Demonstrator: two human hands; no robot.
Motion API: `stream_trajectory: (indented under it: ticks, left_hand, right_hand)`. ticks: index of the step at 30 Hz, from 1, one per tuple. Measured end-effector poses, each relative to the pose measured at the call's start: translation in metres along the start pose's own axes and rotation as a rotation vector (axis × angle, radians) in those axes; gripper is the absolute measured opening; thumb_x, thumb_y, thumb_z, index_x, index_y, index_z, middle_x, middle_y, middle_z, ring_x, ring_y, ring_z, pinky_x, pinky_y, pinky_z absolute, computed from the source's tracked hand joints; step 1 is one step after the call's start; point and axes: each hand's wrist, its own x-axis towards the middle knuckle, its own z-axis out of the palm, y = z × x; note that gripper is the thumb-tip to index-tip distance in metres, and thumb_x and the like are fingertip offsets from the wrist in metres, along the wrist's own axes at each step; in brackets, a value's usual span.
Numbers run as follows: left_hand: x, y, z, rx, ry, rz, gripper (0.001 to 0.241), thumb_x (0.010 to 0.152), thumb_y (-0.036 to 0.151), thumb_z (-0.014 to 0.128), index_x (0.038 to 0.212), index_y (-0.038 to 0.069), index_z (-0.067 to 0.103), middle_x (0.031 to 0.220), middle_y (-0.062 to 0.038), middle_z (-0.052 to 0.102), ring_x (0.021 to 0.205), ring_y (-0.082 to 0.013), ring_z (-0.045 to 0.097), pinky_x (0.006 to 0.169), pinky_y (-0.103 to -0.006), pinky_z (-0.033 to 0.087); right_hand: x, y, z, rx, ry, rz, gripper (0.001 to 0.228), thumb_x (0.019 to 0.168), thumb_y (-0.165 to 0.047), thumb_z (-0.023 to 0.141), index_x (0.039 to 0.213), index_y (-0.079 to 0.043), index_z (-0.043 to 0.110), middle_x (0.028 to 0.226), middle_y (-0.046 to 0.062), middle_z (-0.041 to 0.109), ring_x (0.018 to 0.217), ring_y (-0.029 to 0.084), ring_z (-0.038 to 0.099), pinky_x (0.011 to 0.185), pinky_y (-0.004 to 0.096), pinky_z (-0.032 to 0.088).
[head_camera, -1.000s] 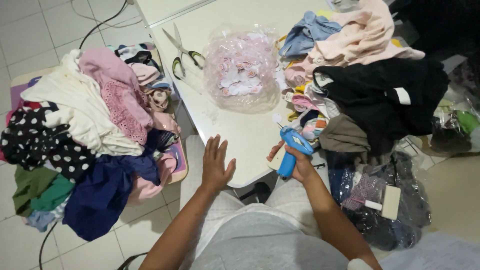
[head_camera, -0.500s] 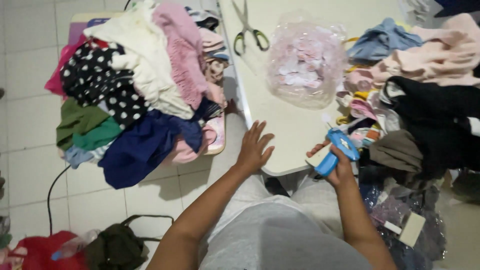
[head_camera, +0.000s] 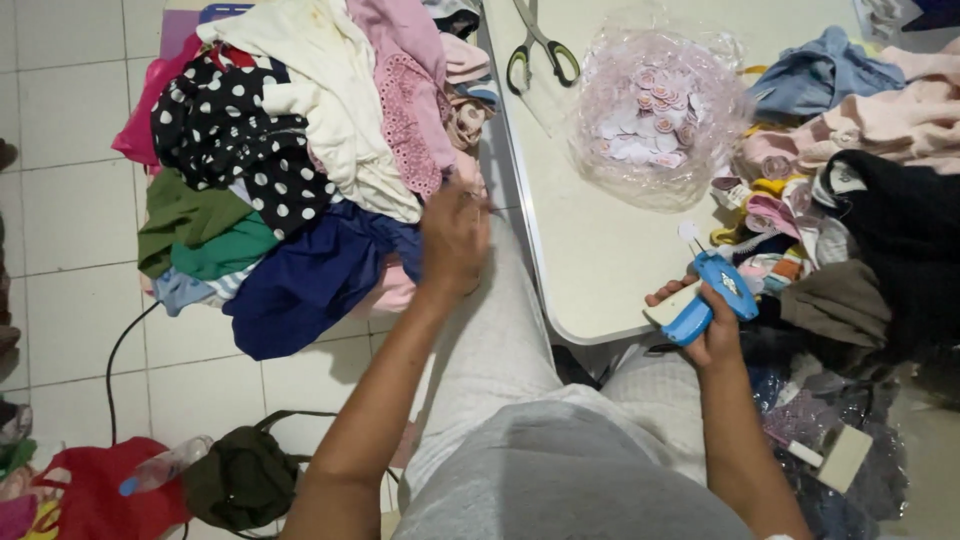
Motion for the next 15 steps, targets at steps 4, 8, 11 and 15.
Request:
stream_trajectory:
  ticks: [4, 8, 11, 15]
  left_hand:
    - [0.042, -0.031, -0.04, 0.193, -0.146, -0.264, 0.061, 0.077, 0.02, 0.085, 0.132, 0.009, 0.061, 0.134, -0.023, 0.049, 0.128, -0.0486, 0.046, 0.102, -0.0602, 0.042]
    - [0.038, -0.065, -0.023, 0.334, -0.192, -0.271, 0.04, 0.072, 0.018, 0.088, 0.107, 0.015, 0.067, 0.135, -0.018, 0.046, 0.129, -0.0454, 0.038, 0.096, -0.0628, 0.036]
    - [0.028, -0.089, -0.002, 0.339, -0.151, -0.354, 0.018, 0.078, 0.028, 0.082, 0.091, 0.025, 0.07, 0.125, 0.0, 0.054, 0.125, -0.034, 0.041, 0.093, -0.0562, 0.034]
    - [0.07, -0.057, -0.054, -0.046, 0.094, -0.338, 0.02, 0.1, 0.033, 0.066, 0.111, 0.017, 0.07, 0.11, -0.004, 0.072, 0.1, -0.0286, 0.067, 0.085, -0.0443, 0.049]
  right_hand:
    - [0.0, -0.003, 0.008, -0.006, 0.086, 0.025, 0.027, 0.103, -0.03, 0.055, 0.116, -0.009, 0.066, 0.114, 0.017, 0.073, 0.114, 0.036, 0.07, 0.109, 0.065, 0.045]
    - [0.0, -0.002, 0.006, 0.002, 0.093, 0.037, 0.026, 0.103, -0.031, 0.056, 0.115, -0.01, 0.067, 0.113, 0.018, 0.074, 0.113, 0.036, 0.07, 0.108, 0.063, 0.046]
    - [-0.005, 0.001, 0.011, 0.009, 0.142, 0.01, 0.025, 0.099, -0.03, 0.06, 0.111, -0.009, 0.068, 0.109, 0.019, 0.074, 0.109, 0.037, 0.072, 0.107, 0.065, 0.047]
    - [-0.005, -0.001, 0.014, 0.015, 0.145, 0.006, 0.024, 0.099, -0.028, 0.06, 0.11, -0.009, 0.067, 0.107, 0.019, 0.074, 0.107, 0.037, 0.072, 0.103, 0.062, 0.051]
